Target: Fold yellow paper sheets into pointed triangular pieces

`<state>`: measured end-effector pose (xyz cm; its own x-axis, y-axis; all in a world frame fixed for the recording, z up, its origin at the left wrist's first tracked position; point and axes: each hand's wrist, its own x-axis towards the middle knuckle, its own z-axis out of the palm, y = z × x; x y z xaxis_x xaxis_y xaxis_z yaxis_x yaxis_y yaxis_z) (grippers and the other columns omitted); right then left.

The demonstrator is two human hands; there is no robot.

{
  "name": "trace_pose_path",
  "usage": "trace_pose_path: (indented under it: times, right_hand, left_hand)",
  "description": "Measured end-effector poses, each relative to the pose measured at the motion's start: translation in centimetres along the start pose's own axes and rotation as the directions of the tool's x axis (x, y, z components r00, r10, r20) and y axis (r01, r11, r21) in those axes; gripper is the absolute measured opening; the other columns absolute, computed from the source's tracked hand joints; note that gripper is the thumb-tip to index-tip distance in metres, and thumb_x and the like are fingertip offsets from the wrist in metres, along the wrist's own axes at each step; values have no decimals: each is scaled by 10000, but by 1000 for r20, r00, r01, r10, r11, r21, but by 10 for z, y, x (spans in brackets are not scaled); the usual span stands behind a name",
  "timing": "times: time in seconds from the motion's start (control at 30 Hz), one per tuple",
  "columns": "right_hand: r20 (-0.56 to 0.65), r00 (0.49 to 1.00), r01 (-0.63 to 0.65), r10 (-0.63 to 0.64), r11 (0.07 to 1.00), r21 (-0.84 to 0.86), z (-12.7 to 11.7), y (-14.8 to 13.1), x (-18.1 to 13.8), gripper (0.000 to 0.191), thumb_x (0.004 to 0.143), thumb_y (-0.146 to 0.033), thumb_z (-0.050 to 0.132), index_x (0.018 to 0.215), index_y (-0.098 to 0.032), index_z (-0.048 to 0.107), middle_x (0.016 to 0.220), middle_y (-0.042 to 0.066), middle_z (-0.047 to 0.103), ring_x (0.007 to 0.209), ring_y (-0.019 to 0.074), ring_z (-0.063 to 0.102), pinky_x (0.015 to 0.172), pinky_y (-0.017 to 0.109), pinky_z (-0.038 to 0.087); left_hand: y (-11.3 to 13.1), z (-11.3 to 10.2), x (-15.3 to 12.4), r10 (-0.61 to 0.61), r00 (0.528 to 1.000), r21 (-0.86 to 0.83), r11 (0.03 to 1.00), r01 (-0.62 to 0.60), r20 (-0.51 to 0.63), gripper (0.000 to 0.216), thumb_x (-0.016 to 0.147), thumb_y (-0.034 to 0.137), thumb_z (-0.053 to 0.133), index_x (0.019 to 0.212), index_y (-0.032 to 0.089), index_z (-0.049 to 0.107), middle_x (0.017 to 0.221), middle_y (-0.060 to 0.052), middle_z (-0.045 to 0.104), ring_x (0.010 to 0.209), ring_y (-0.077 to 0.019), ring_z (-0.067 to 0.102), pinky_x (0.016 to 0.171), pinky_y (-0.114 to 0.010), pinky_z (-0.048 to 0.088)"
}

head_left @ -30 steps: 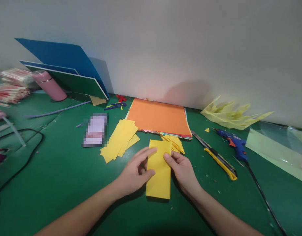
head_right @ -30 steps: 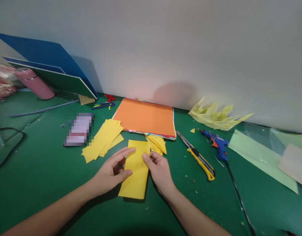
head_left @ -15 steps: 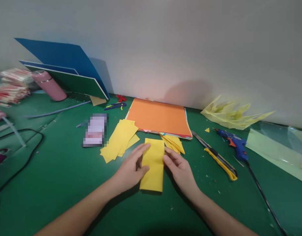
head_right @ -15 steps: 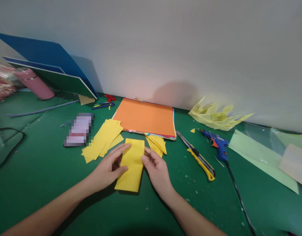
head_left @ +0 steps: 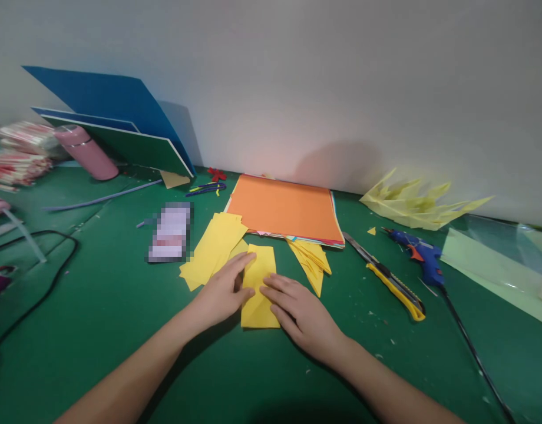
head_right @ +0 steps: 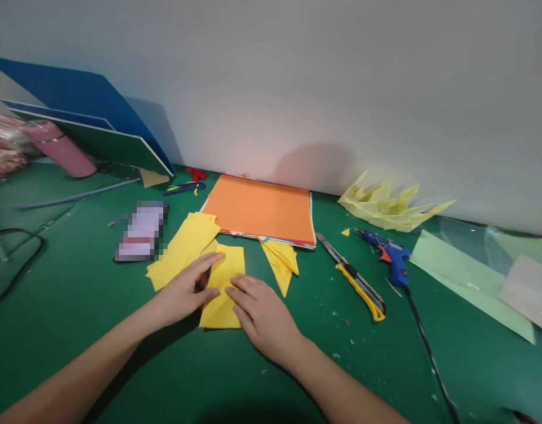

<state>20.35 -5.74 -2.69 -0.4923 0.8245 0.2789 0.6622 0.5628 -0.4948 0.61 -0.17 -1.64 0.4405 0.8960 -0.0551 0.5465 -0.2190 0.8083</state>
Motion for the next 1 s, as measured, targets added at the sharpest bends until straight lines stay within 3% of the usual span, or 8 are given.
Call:
trace_pose_path:
  times: [0.2,0.43,0.63,0.77,0.87,0.93,1.0]
  right_hand:
    - [39,999,40,-36,995,-94,1,0,-3,363,904,-139,410,1185,-215,626,1299,115,571,1217,249,508,993,470,442]
    - [43,998,39,-35,995,-95,1,0,-3,368,905,-136,414,1194,-227,623,1312,117,560,1223,250,505,998,476,438]
    - [56,998,38,-32,992,-120,2,0,-3,357,916,-148,413,1195,-213,625,1314,119,557,1229,256,497,1005,462,433]
    - [62,998,33,-26,992,-124,1,0,-3,357,917,-154,415,1201,-221,622,1316,112,556,1230,251,494,1006,453,434]
    - [71,997,39,-31,992,-123,1,0,-3,359,917,-147,407,1197,-195,626,1319,131,550,1230,265,494,1007,463,430]
    - [75,997,44,-35,991,-124,1,0,-3,363,918,-144,397,1197,-189,626,1318,137,549,1227,271,496,1005,474,429]
    - [76,997,45,-35,991,-125,1,0,-4,366,920,-141,392,1199,-188,624,1316,140,550,1227,272,496,1006,480,426]
  left_hand:
    - [3,-12,2,-41,999,68,997,41,-6,401,731,203,605,1132,220,591,1331,-90,490,549,-80,524,629,-301,515]
    - [-2,-18,4,39,999,159,986,-38,-3,215,762,257,616,970,212,645,1127,-42,525,552,-86,542,627,-307,521]
    - [-1,-18,5,103,993,173,978,-113,65,172,801,240,559,941,217,657,1090,-41,570,598,-111,556,681,-316,518]
    - [5,-26,1,102,983,183,974,-130,155,267,759,238,619,1025,238,648,1200,-55,552,669,-132,581,710,-313,517]
    - [6,-32,-2,60,967,199,974,-112,247,486,697,257,703,1171,266,598,1377,-76,445,773,-166,611,716,-310,521]
    - [4,-35,-4,51,950,215,969,-122,308,663,661,273,741,1285,281,516,1473,-84,339,1004,-242,593,771,-322,517]
    - [2,-37,-5,57,935,226,963,-143,350,776,654,282,746,1362,292,429,1526,-74,244,1259,-310,428,859,-346,493]
